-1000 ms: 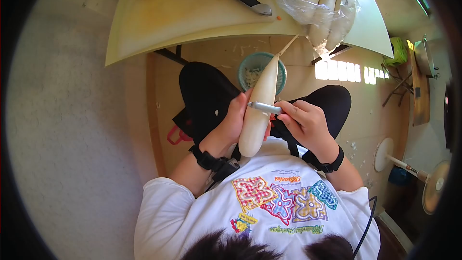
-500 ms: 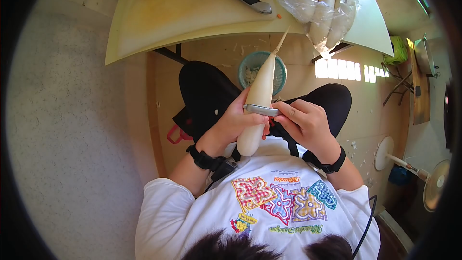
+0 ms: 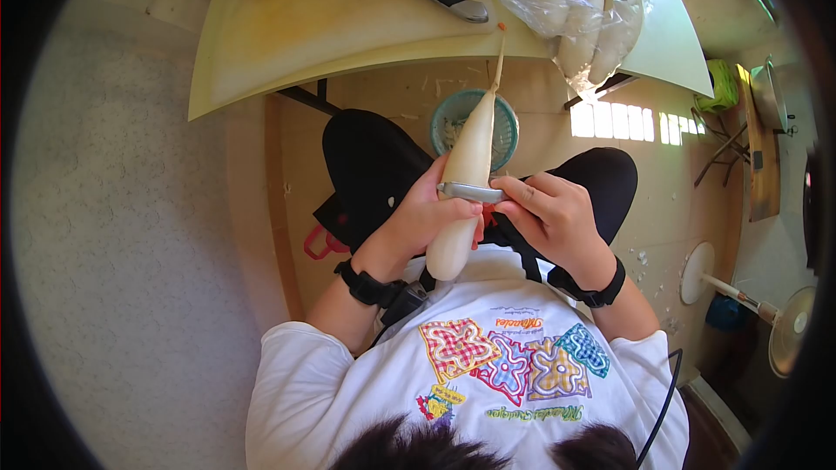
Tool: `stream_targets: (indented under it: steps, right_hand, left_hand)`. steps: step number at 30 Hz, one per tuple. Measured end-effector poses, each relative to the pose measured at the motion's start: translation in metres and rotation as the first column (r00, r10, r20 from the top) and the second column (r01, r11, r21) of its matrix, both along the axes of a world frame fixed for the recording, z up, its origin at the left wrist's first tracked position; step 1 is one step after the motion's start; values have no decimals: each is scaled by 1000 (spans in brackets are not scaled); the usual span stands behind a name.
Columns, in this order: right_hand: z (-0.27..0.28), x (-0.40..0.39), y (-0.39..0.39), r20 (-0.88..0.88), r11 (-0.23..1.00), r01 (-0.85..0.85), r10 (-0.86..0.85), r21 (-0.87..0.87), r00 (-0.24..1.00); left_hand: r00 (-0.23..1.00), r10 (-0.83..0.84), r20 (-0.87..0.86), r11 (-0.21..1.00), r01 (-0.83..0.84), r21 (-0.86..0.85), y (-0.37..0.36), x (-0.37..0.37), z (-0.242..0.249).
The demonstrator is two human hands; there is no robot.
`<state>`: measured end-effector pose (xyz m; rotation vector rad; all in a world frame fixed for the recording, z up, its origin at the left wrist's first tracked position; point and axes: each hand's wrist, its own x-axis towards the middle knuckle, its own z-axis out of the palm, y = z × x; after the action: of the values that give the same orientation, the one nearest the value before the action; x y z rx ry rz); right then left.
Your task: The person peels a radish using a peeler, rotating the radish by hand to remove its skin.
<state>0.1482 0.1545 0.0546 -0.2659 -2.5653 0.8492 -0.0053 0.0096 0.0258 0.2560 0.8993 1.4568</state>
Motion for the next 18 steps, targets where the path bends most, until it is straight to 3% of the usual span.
stream_targets:
  steps: [12, 18]
  right_hand:
    - [-3, 0, 10, 19, 992, 103, -102, -77, 995]
    - [-5, -2, 9, 7, 990, 103, -103, -96, 995]
  left_hand:
    - [998, -48, 40, 999, 49, -23, -3, 7, 1]
    - [999, -49, -24, 998, 49, -25, -4, 3, 8]
